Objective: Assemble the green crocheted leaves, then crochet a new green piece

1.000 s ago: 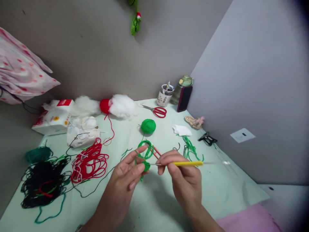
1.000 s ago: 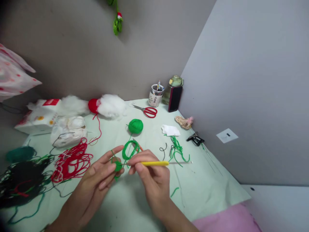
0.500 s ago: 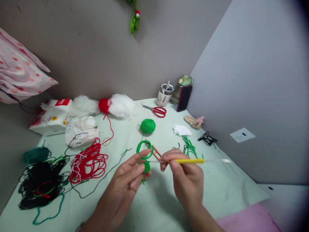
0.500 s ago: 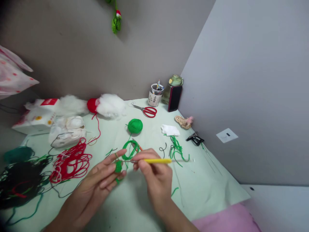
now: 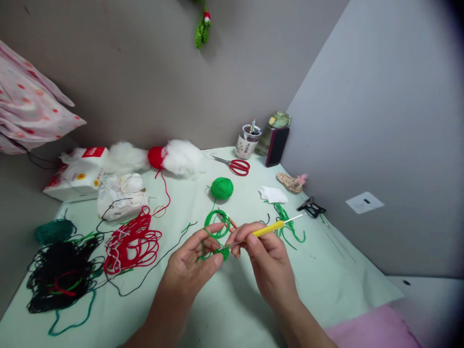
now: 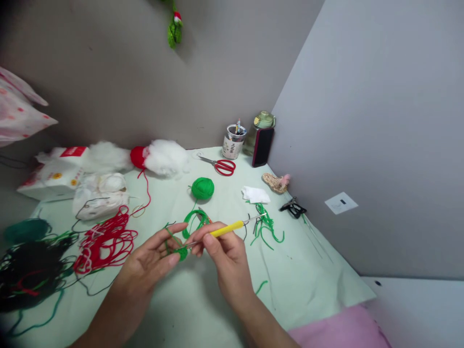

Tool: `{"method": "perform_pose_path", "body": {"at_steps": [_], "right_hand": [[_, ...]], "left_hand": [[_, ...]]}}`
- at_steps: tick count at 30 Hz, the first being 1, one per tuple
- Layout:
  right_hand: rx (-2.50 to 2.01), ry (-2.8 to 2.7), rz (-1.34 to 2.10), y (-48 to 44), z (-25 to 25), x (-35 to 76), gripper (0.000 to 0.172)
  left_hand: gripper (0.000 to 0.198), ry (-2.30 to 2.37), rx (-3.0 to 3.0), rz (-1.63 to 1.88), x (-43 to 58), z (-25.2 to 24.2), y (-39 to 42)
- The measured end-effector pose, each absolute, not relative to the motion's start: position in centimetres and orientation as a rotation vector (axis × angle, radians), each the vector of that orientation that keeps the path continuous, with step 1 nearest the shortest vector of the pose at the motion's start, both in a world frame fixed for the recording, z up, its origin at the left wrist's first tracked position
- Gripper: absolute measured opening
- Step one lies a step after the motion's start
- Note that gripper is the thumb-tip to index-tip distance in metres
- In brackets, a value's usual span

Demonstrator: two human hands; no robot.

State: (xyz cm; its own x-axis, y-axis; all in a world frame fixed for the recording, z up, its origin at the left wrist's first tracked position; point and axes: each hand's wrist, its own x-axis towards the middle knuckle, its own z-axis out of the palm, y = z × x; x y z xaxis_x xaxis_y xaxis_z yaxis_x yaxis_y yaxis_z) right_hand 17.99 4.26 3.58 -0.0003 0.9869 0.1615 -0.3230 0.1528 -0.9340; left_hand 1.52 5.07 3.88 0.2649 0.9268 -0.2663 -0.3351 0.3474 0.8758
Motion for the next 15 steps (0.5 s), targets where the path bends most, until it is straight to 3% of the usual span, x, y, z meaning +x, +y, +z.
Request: {"method": "perform_pose_path", "body": {"at_steps": [5, 9, 12, 15], "right_hand": [[-0.921, -1.32, 1.021, 3.8, 4.2, 18.2, 0.02], [-0.922, -1.765, 0.513, 3.2, 4.6, 18.0, 0.024], [-0.938, -1.98, 0.083, 3.0, 4.3, 17.6, 0.026], [-0.964, -1.974, -0.018, 2.9, 4.0, 17.4, 0.031]], "left_hand": [[0.037, 1.058, 0.839, 1.064, 1.8, 3.8, 4.8], [0.04, 1.199, 0.981, 1.121, 1.8, 2.7, 4.3], [0.049, 1.214, 0.927, 1.118, 1.9, 2.5, 4.0], [0.062, 1.015, 0.669, 1.025, 2.1, 3.5, 4.1]]}}
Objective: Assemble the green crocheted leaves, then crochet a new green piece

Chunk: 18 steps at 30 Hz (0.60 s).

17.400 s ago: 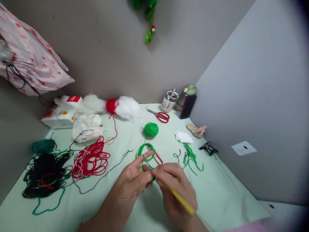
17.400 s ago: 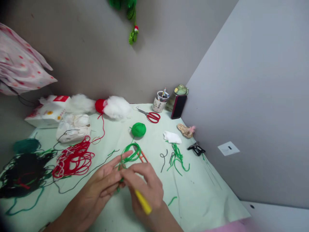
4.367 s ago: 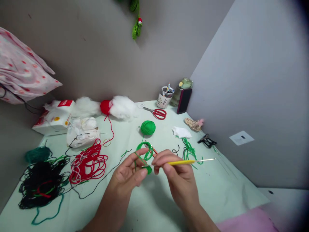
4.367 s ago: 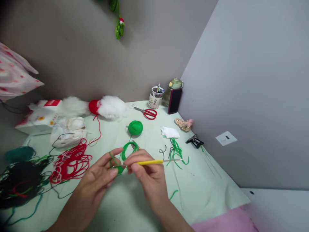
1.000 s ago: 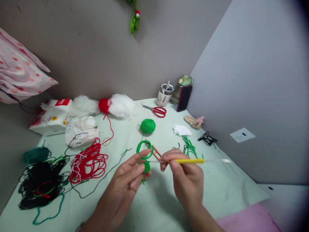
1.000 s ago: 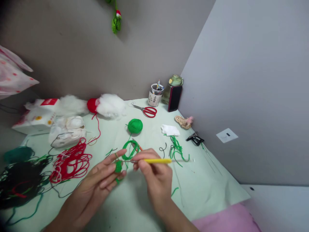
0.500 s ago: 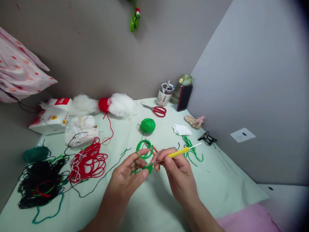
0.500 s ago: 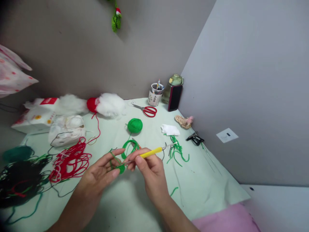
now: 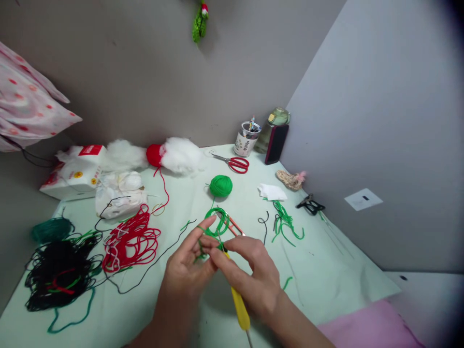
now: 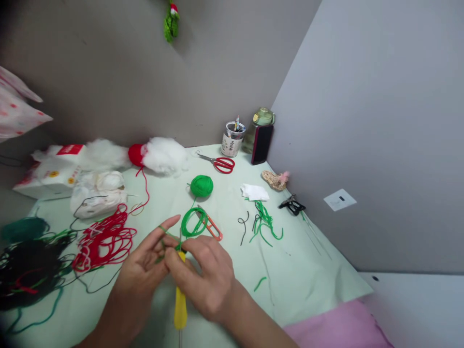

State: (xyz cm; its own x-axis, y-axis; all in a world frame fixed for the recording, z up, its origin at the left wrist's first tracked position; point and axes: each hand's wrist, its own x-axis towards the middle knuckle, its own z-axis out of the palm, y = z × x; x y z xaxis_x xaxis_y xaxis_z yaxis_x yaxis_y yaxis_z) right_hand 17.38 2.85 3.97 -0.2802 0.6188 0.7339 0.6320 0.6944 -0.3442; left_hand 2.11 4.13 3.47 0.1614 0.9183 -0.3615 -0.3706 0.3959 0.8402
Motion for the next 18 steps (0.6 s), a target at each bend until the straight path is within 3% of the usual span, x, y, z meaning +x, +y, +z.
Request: {"method": "perform_pose_path", "body": {"at_steps": [4, 7, 10, 13, 18], "right_hand": [[-0.967, -1.647, 0.346, 2.9, 4.1, 17.7, 0.028], [-0.872, -1.295, 0.792, 3.4, 4.4, 17.9, 0.021], [-0.824, -1.231, 0.977, 3.9, 4.4, 17.6, 0.018], [-0.888, -1.329, 0.875, 3.8, 4.1, 17.0, 0.018], [-1.001, -1.72, 0.365, 2.5, 3.5, 17.0, 0.04]], "left_hand": [[0.059, 0.763, 0.394, 0.861, 2.0, 5.0, 4.8], [0.048, 0.78, 0.424, 0.92, 1.7, 5.3, 5.0], [0.045, 0.801, 0.53, 0.972, 1.7, 5.2, 4.7], [0.041, 0.804, 0.571, 0.995, 2.0, 5.0, 4.4], [0.046, 0.816, 0.479, 0.989, 2.3, 4.6, 4.4]]}}
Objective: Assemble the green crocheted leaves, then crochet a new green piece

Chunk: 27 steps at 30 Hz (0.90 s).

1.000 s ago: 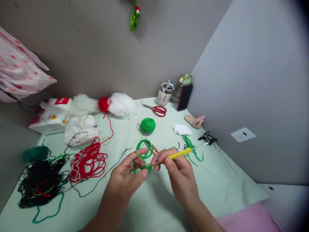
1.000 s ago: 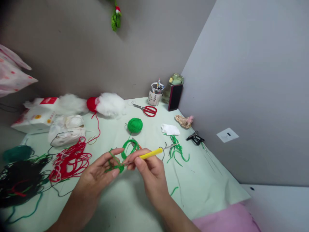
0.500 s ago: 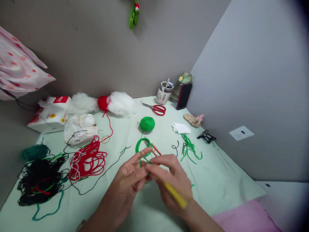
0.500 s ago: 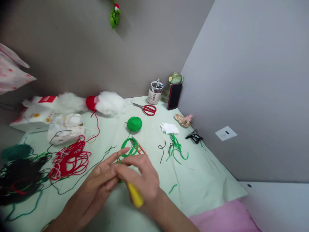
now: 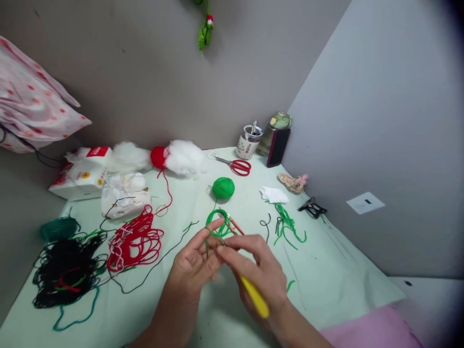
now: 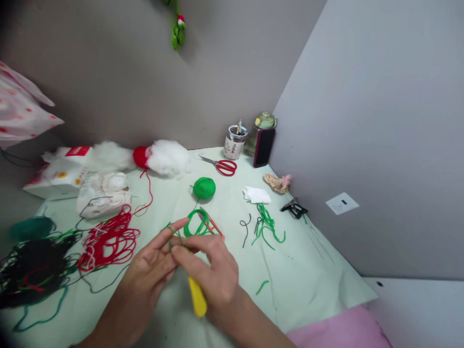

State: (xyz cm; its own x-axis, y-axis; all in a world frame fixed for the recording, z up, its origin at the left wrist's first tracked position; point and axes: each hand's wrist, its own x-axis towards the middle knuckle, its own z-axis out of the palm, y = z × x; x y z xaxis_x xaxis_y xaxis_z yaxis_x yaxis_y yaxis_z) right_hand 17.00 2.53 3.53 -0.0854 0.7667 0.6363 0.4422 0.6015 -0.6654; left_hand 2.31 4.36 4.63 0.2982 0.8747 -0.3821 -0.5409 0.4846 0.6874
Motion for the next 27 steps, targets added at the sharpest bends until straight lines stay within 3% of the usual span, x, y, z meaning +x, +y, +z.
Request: {"method": "perform_pose_path", "body": {"at_steps": [3, 9, 17, 22, 27], "right_hand": [[-0.983, -1.663, 0.373, 2.6, 3.6, 17.5, 0.037], [-0.862, -1.188, 0.97, 4.1, 4.0, 17.5, 0.018], [-0.881, -1.038, 1.173, 4.2, 3.8, 17.8, 0.019], [-0.882, -1.091, 1.141, 4.2, 4.2, 17.9, 0.02], [-0.982, -1.481, 0.774, 3.1, 4.4, 18.1, 0.021]], "left_hand": [[0.042, 0.744, 0.363, 0.874, 2.0, 4.5, 4.8], [0.043, 0.784, 0.491, 0.974, 1.7, 5.1, 5.0], [0.038, 0.887, 0.709, 1.013, 2.0, 4.5, 4.6], [0.04, 0.958, 0.759, 1.018, 1.7, 4.3, 4.9], [0.034, 1.145, 1.002, 1.058, 1.5, 4.2, 4.8]]}}
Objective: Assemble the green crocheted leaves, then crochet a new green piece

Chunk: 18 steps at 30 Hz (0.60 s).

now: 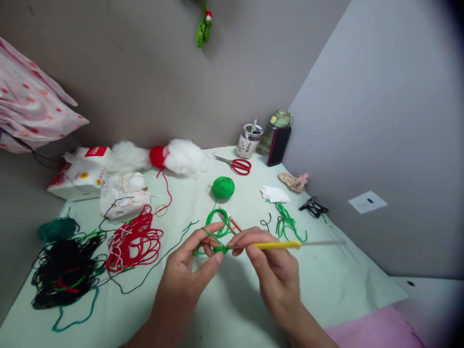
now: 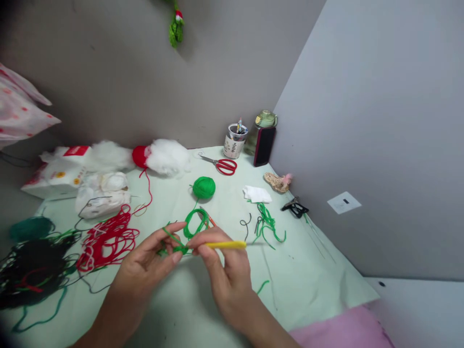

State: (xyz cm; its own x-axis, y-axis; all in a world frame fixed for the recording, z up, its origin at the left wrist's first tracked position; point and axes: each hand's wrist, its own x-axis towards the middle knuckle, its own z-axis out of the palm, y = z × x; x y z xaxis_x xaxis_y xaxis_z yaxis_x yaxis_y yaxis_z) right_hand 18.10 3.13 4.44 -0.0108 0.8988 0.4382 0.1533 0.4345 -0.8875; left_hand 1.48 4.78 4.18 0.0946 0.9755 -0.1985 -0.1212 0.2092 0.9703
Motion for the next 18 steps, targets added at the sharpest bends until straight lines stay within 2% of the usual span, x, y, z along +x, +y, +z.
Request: {"method": "perform_pose_path", "body": {"at_steps": [5, 8, 11, 18], "right_hand": [[-0.974, -1.963, 0.161, 2.6, 4.5, 17.8, 0.029], [-0.999, -2.031, -0.041, 2.6, 4.4, 17.6, 0.032], [-0.993, -1.895, 0.133, 2.4, 4.2, 17.8, 0.037], [-0.846, -1.249, 0.92, 3.7, 4.4, 17.8, 0.018]], "left_hand": [[0.038, 1.253, 1.089, 1.148, 1.9, 4.2, 4.4], [0.051, 1.108, 0.823, 1.057, 2.2, 4.2, 4.1], [0.06, 0.842, 0.517, 0.882, 2.2, 4.3, 4.3], [0.048, 0.787, 0.483, 0.928, 1.5, 5.5, 4.8]]}}
